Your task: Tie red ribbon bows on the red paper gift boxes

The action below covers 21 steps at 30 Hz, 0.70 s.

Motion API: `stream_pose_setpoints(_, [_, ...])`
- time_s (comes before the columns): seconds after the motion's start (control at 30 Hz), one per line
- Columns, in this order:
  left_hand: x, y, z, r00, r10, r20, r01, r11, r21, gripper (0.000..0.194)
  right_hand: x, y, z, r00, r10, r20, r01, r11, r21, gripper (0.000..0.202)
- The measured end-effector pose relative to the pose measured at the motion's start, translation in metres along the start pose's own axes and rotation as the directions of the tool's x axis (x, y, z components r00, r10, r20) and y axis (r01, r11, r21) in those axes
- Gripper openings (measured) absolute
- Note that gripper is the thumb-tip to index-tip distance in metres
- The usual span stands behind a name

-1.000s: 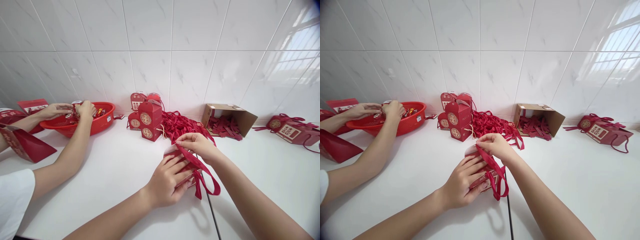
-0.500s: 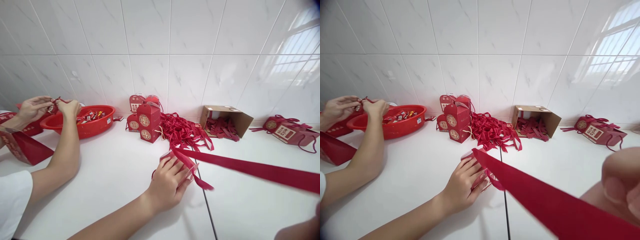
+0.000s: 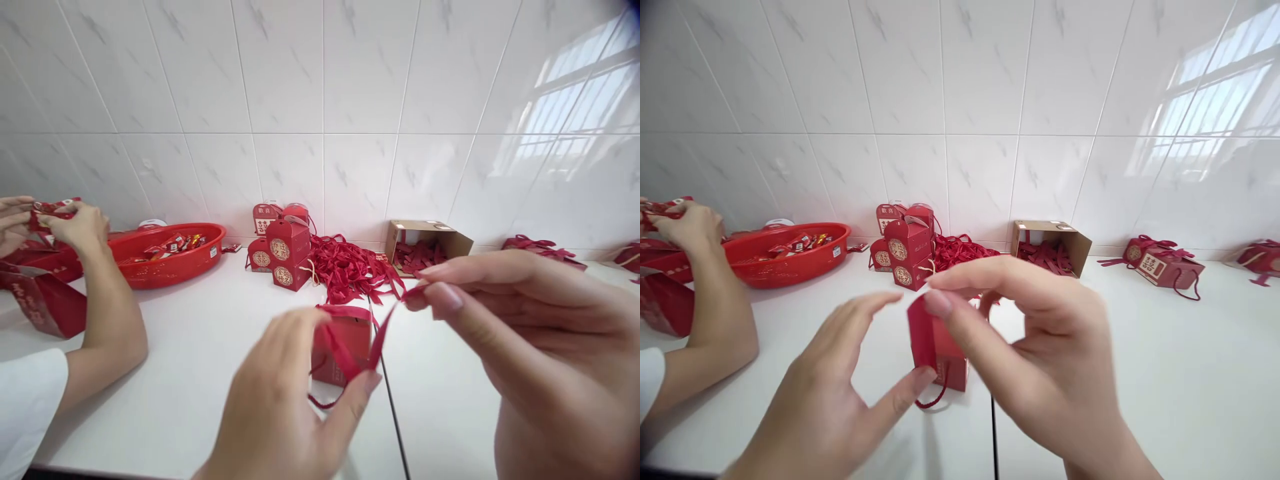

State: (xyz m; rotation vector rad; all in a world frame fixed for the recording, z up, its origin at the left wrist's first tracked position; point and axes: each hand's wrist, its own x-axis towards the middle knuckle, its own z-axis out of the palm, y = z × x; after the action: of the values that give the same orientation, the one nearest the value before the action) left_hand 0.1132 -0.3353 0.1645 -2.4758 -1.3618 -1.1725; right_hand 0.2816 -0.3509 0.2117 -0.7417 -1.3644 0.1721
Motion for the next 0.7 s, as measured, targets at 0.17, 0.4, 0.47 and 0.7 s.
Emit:
stream_pose_setpoints(0.17, [0.029, 0.000, -0.026, 0.991, 0.038, 0.125, -0.007, 0.970, -0.242, 0.034, 0.013, -0.008, 0.012, 0.944, -0.007, 0.331, 0.017, 0.999, -0.029, 0.006])
stream_pose_setpoints(0.4, [0.051, -0.056, -0.042, 0.944, -0.326, -0.057, 0.265, 0.848, -0.459, 0.046, -0.020, 0.038, -0.020, 0.817, 0.429, 0.386, -0.266, 0.873, -0.408, 0.040])
stream_pose_setpoints(0.47, [0.054, -0.078, -0.049, 0.910, -0.399, -0.108, 0.323, 0.848, -0.420, 0.050, -0.041, 0.061, -0.024, 0.641, 0.630, 0.438, -0.305, 0.733, -0.608, 0.050])
stream_pose_setpoints(0.7, [0.044, -0.105, -0.073, 0.788, -0.572, -0.227, 0.602, 0.792, 0.096, 0.054, -0.076, 0.103, -0.007, 0.474, 0.780, 0.409, -0.409, 0.606, -0.682, 0.059])
